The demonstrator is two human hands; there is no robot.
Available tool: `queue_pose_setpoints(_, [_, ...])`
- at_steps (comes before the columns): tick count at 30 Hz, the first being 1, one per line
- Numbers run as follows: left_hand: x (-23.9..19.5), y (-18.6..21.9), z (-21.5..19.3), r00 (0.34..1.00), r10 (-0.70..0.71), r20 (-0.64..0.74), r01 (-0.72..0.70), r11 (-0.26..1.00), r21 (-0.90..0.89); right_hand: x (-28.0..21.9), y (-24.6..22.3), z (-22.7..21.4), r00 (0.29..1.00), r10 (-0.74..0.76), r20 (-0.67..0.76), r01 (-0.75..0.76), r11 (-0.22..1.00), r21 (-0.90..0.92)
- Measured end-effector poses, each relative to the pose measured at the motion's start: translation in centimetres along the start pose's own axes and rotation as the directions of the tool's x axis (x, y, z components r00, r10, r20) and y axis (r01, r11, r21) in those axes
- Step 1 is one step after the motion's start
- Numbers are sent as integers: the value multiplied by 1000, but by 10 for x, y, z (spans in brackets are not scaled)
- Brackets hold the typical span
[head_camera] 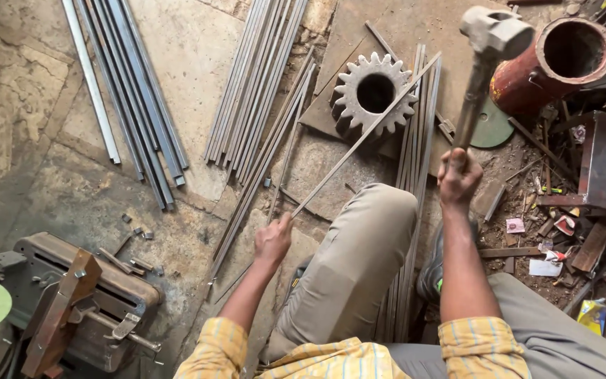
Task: The person straightens metal rods by placing them against a large gear on the floor and striking them with a hammer.
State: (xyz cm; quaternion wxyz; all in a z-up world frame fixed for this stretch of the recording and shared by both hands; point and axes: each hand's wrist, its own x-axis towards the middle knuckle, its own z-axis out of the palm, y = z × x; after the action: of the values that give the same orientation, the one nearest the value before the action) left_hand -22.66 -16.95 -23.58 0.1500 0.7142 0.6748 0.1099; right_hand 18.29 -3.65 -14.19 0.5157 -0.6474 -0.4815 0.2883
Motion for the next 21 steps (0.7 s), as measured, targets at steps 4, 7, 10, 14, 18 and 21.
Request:
queue_pose_setpoints(4, [-17, -13, 2, 995, 41, -92, -32, 995, 94, -11, 40, 11, 1000, 9, -1, -9, 923, -385])
queue_pose_setpoints(7, [-27, -18, 10, 994, 46, -101, -36, 995, 97, -23, 71, 16, 985, 175, -10, -150, 814, -562])
queue_pose_setpoints(10, [-22, -18, 12, 998, 19, -57, -14, 996, 85, -31, 92, 20, 976, 215, -29, -198, 831, -520])
queue_pose_setpoints(14, [1, 0, 11, 989, -110, 98, 112, 993, -24, -44, 110, 23, 979, 202, -32, -185, 810, -557])
queue_pose_setpoints(18, [69, 30, 29, 958, -207, 200, 244, 953, -181, -61, 106, 19, 937, 350, 10, -300, 817, -492])
queue_pose_setpoints(21, [130, 44, 51, 1000, -5, -10, -2, 822, -569, -68, 95, 20, 827, 556, 79, -488, 782, -388])
